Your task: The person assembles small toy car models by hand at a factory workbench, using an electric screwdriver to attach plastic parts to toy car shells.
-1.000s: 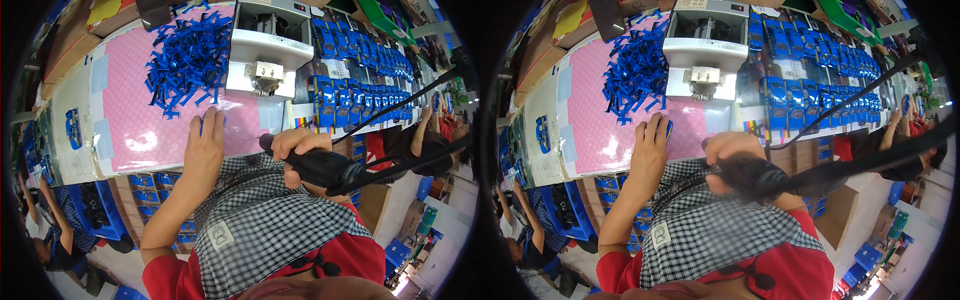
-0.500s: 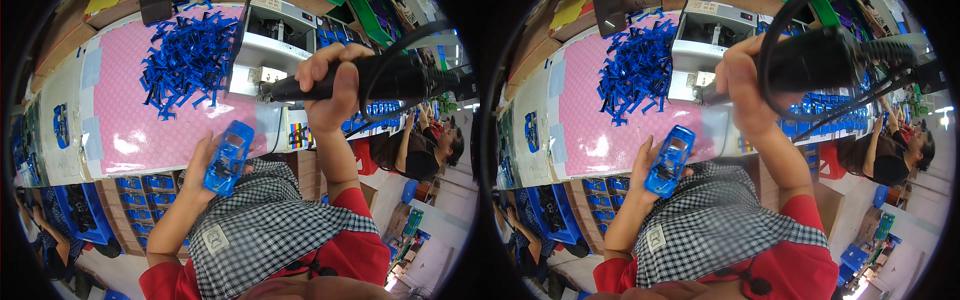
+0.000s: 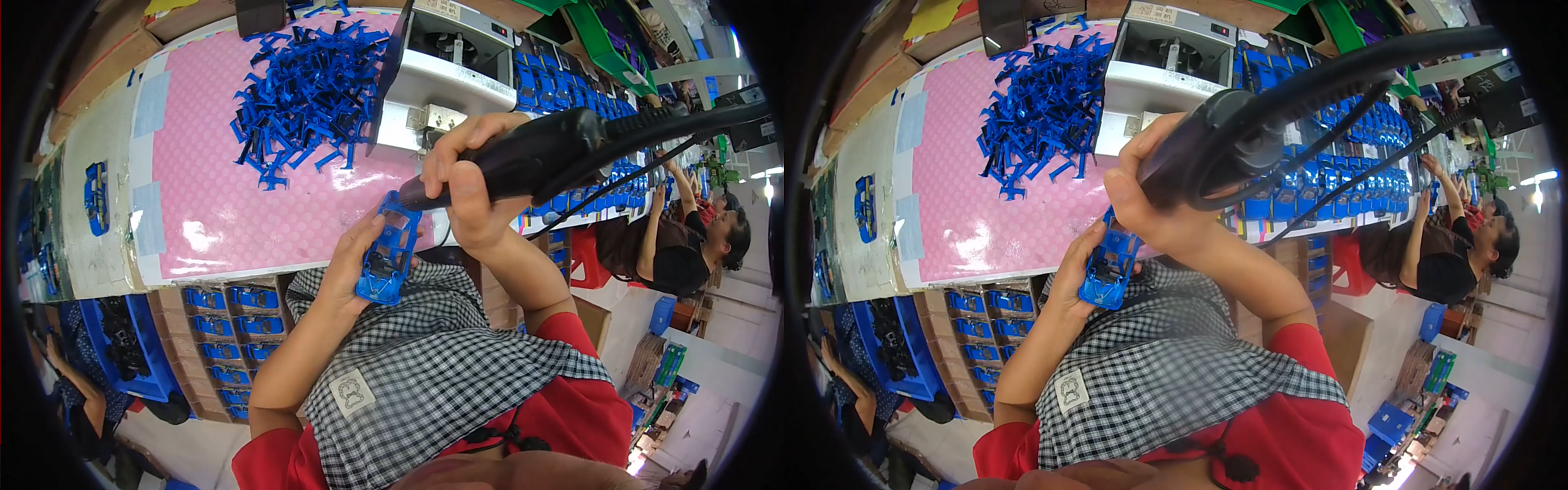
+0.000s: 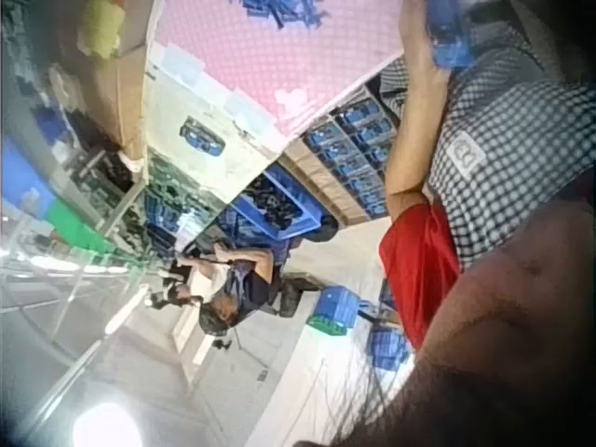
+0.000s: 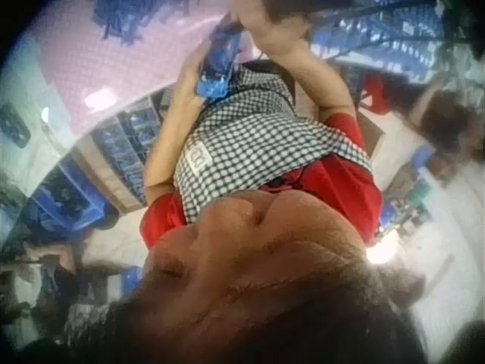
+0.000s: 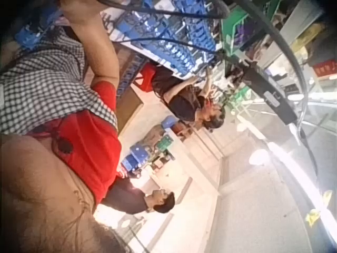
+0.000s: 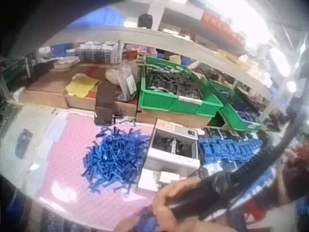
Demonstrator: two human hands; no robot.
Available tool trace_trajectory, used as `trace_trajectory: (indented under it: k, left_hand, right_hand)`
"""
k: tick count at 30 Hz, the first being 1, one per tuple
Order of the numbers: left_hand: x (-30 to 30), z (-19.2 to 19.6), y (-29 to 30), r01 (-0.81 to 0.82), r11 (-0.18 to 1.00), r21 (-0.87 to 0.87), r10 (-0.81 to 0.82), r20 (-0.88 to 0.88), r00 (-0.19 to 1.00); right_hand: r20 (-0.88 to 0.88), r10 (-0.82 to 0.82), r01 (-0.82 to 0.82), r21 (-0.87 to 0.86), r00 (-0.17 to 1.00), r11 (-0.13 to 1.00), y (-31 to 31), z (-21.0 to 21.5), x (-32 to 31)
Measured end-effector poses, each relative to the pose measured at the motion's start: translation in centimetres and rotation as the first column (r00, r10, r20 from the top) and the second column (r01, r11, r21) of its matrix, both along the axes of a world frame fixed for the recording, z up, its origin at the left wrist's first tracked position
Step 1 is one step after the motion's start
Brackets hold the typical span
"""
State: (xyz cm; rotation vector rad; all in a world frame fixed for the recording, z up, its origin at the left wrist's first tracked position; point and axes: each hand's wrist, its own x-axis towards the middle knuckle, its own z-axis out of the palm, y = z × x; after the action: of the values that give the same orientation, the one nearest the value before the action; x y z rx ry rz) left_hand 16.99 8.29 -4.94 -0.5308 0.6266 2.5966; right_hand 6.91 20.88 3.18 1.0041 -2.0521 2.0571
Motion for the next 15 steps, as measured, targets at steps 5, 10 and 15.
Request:
trace_trajectory:
  k: [5,10,15]
  left_hand:
    - [-0.1,0.0,-0.1,0.004,1.0,-0.003,-0.004,-0.003,1.0]
    - [0.0,-0.7,-0.4,0.026,0.999,0.034,-0.027,0.015,1.0]
    - [-0.2,0.0,0.0,0.009,1.0,-0.004,-0.008,0.028,1.0]
  right_hand:
    - [-0.048,-0.083,0.083,-0.02,0.995,0.996,-0.6,-1.3,-0.2]
    - [-0.068,-0.034,0.031,-0.05,0.997,0.998,-0.9,-1.6,-0.8]
    - [0.116,0.177,-0.172,-0.056,0.977,0.984,-1.6,-0.9,-1.0]
